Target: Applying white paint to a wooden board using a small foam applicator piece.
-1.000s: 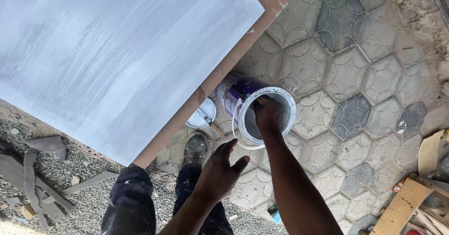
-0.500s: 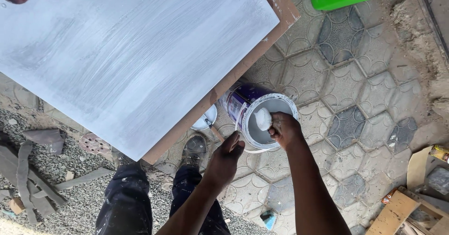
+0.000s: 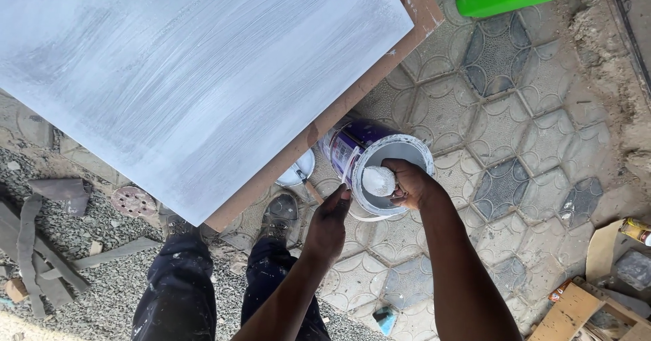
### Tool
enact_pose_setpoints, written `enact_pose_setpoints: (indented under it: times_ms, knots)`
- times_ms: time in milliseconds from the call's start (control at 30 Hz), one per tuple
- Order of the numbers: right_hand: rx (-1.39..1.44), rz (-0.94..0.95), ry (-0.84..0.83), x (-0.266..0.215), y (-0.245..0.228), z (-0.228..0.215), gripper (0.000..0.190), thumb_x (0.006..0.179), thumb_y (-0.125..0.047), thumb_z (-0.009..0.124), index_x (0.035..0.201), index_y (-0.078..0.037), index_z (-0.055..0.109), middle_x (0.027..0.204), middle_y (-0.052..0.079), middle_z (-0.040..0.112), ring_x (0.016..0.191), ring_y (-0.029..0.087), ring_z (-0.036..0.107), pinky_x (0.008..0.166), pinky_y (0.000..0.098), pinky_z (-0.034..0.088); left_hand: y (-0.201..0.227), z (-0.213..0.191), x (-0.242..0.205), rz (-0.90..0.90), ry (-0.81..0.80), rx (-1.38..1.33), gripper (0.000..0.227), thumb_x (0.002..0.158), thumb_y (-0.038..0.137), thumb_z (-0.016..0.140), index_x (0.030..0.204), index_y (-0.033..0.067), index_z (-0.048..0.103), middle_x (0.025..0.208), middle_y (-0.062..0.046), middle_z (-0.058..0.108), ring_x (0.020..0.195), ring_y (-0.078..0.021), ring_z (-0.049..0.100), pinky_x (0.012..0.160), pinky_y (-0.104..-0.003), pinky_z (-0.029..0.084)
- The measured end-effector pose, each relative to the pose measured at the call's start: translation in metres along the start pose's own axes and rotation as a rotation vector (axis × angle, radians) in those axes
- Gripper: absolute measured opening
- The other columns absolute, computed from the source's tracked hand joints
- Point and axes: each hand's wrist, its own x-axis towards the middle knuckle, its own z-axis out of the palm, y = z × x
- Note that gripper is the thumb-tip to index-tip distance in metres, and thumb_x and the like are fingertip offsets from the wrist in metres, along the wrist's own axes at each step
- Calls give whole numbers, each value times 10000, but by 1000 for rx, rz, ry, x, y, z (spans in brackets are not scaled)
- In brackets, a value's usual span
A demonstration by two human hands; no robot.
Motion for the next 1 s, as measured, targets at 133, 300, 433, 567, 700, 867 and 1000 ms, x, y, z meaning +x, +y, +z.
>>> enact_pose_setpoints:
  times_ms: [133, 300, 433, 567, 700, 867, 1000]
  knots:
    - [-213, -122, 163, -1, 1, 14, 272, 781, -240, 716, 606, -83, 580, 496, 43, 381, 388, 120, 370, 345, 218, 200, -8, 5, 3, -6, -9, -51, 571, 1064, 359, 499, 1492, -18, 490, 1463, -292, 567, 1450, -403, 439, 1238, -499, 310]
    - [-358, -132, 215, -51, -14, 34, 307, 795, -230, 712, 594, -63, 552, 476, 49, 397, 379, 124, 354, 384, 227, 209, -14, -4, 5, 5, -58, 67, 577, 1080, 420, 474, 1522, 50, 485, 1498, -221, 560, 1464, -340, 437, 1254, -486, 268]
    - [-171, -146, 172, -83, -9, 31, 248, 778, -184, 642, 600, -64, 519, 503, 49, 346, 406, 137, 400, 418, 198, 215, 15, -9, -31, 54, -44, 97, 475, 1072, 334, 491, 1490, 118, 552, 1456, -188, 608, 1453, -334, 447, 1236, -504, 296]
    - [151, -368, -274, -102, 7, 26, 172, 937, -261, 584, 893, -103, 632, 504, 53, 512, 429, 160, 502, 452, 294, 331, 52, -25, -77, 73, 80, 139, 321, 936, 247, 676, 1189, 97, 803, 1072, 4, 828, 1049, -88, 724, 1013, -276, 541]
    - [248, -491, -362, -143, 1, 79, 252, 938, -265, 652, 925, -18, 695, 548, 99, 574, 518, 162, 520, 647, 375, 458, 75, -59, -113, 105, 166, 146, 227, 913, 212, 710, 1064, 102, 840, 927, 29, 847, 914, -98, 798, 904, -272, 594]
    - [244, -626, -364, -183, -26, 172, 406, 904, -374, 716, 1171, -76, 646, 673, 32, 551, 564, 116, 491, 520, 287, 328, 88, -98, -130, 172, 443, 0, 220, 925, 237, 678, 1015, 106, 830, 819, -37, 826, 767, -143, 759, 764, -297, 630]
    - [58, -995, 91, -202, -50, 236, 455, 875, -277, 738, 1250, -21, 698, 659, 78, 607, 556, 130, 548, 495, 248, 413, 101, -126, -136, 301, 618, -105, 266, 961, 239, 621, 1094, 67, 773, 966, -69, 808, 901, -163, 761, 847, -318, 659]
